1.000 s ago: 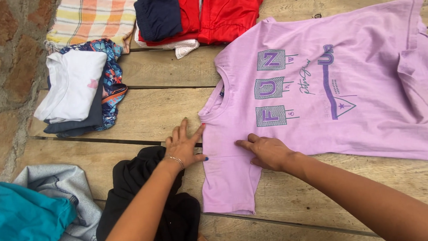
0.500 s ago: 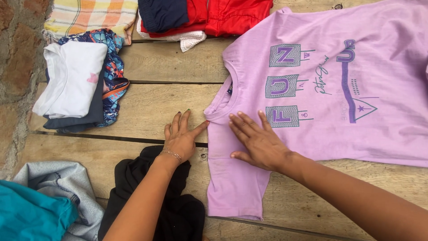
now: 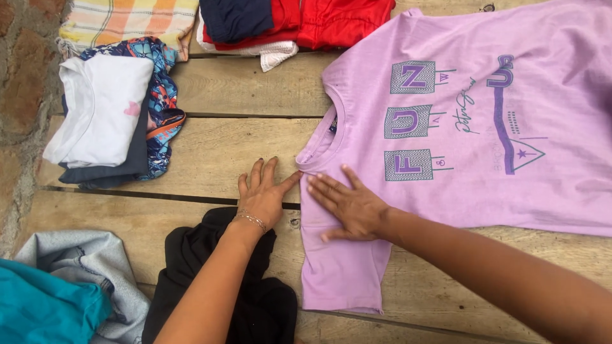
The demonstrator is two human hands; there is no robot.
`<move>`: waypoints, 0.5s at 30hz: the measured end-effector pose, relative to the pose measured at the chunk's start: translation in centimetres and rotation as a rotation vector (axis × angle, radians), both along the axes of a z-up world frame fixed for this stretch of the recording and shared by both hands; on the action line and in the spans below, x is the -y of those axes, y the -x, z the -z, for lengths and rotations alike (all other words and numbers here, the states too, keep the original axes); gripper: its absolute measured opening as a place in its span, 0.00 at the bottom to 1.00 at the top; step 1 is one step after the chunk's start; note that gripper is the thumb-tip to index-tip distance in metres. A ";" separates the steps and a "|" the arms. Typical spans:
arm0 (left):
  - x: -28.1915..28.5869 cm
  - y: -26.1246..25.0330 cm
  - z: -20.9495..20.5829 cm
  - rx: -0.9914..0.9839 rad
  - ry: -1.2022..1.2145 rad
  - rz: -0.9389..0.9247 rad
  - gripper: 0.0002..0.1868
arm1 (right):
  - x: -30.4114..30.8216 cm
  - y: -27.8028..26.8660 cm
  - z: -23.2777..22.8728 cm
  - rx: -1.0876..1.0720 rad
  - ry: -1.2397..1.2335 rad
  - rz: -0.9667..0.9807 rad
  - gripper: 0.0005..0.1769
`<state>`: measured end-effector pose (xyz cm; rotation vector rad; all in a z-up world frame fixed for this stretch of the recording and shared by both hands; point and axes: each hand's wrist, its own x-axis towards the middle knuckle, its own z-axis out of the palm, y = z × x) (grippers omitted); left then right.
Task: Fold several pieces of clothing on a low wooden table.
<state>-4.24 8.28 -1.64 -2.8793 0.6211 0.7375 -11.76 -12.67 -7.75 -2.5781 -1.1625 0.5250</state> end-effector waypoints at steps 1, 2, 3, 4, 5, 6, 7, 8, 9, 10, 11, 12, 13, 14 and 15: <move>-0.1 0.1 0.1 -0.002 -0.001 0.001 0.47 | -0.4 1.1 -0.2 -0.002 -0.001 0.001 0.60; 0.0 0.0 0.0 0.026 -0.009 0.020 0.44 | -0.6 1.9 -0.6 -0.054 0.027 -0.122 0.61; 0.1 -0.2 -0.1 0.053 -0.018 0.039 0.41 | -0.8 2.7 -1.0 -0.106 0.055 -0.244 0.61; 0.1 -0.3 0.0 0.060 -0.016 0.042 0.41 | -0.8 2.6 -0.4 -0.100 0.057 -0.241 0.61; 0.2 -0.4 0.1 0.057 -0.021 0.050 0.40 | -0.9 2.5 0.2 -0.116 0.003 -0.274 0.60; 0.2 -0.4 0.2 0.051 -0.028 0.059 0.40 | -0.9 2.4 0.7 -0.134 -0.054 -0.306 0.58; 0.2 -0.7 0.2 0.055 -0.028 0.062 0.40 | -0.5 1.3 0.2 -0.130 -0.053 -0.303 0.58; 0.2 -0.4 0.3 0.036 -0.038 0.048 0.41 | 0.0 0.6 -0.1 -0.074 -0.038 -0.186 0.59; 0.2 -0.1 0.5 0.016 -0.047 0.034 0.42 | 0.5 -0.1 -0.5 -0.018 -0.023 -0.070 0.59; 0.3 -0.1 0.4 0.018 -0.047 0.034 0.42 | 0.3 1.0 -0.7 -0.017 -0.022 -0.071 0.59; 0.4 -0.1 0.2 0.016 -0.047 0.021 0.41 | 0.2 2.1 -1.0 -0.060 -0.006 -0.124 0.61; 0.4 -0.3 -0.1 0.020 -0.048 0.004 0.40 | 0.1 2.8 -1.4 -0.097 0.012 -0.181 0.62; 0.4 -0.3 -0.4 0.028 -0.048 -0.001 0.40 | -0.2 3.0 -1.1 -0.089 0.013 -0.186 0.62; 0.7 -0.4 -0.6 0.009 -0.073 0.018 0.43 | -0.4 3.3 -0.7 -0.141 -0.061 -0.264 0.61; 1.0 -0.6 -0.7 -0.009 -0.099 0.036 0.46 | -0.6 3.5 -0.2 -0.192 -0.137 -0.341 0.60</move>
